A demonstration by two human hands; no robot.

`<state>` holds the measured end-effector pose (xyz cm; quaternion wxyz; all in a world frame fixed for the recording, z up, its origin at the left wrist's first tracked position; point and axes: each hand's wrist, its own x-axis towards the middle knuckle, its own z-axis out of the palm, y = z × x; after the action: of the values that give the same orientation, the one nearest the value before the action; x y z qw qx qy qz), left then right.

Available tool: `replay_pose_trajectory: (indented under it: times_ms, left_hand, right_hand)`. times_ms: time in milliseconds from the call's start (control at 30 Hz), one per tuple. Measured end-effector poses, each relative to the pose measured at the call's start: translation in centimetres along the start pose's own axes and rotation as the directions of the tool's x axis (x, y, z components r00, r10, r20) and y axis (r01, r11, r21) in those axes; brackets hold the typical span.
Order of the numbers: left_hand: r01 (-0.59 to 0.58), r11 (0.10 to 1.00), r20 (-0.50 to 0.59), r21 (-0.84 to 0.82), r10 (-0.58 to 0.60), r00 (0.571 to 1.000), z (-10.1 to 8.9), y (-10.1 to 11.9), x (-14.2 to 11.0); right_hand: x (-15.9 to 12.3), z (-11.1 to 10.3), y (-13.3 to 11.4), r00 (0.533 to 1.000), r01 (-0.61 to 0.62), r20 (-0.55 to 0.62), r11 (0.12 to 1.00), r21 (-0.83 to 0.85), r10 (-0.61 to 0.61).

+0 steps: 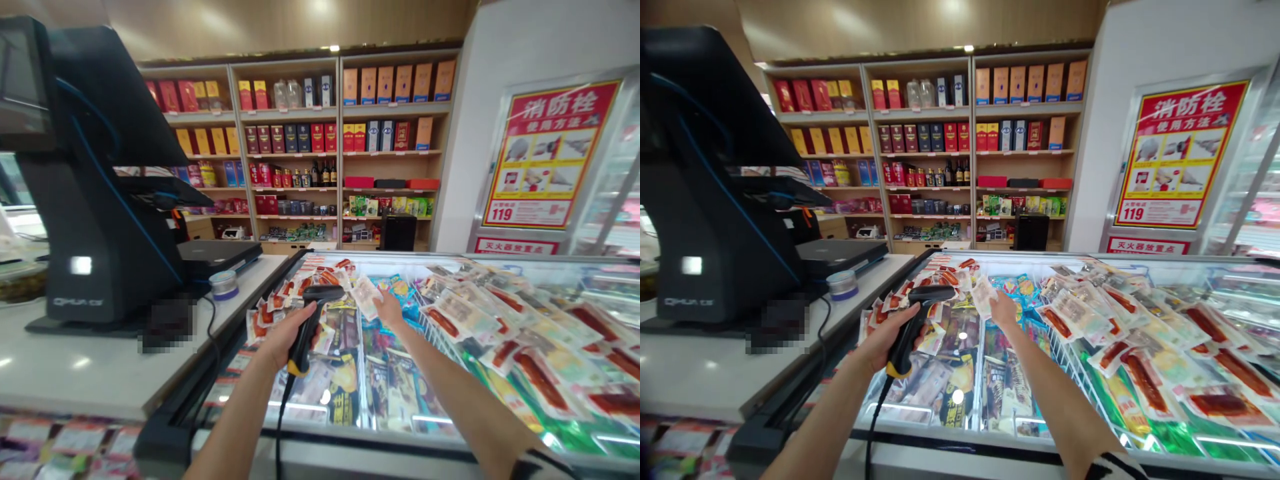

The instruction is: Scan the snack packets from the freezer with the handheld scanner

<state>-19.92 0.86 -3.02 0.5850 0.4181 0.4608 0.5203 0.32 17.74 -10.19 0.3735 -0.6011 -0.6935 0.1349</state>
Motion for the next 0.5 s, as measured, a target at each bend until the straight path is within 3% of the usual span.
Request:
replay_pose_trajectory:
  times_ms: [200, 333, 500]
  left_hand:
    - [-0.002, 1.000, 0.038, -0.015, 0.002, 0.999, 2.0, 0.7, -0.5]
    - [0.009, 1.000, 0.085, -0.008, -0.009, 0.996, 3.2, 1.5, -0.9]
    - [0.004, 1.000, 0.108, 0.025, -0.006, 0.994, 4.1, 1.9, -1.1]
  right_hand:
    - [-2.6, -3.7, 3.4, 0.999, 0.053, -0.003, 0.973, 0.224, -0.054]
    - [-3.8, -5.1, 4.3, 0.997, 0.060, 0.002, 0.850, 0.524, -0.071]
    - [-4.3, -6.1, 4.5, 0.993, 0.096, 0.003, 0.828, 0.553, -0.117]
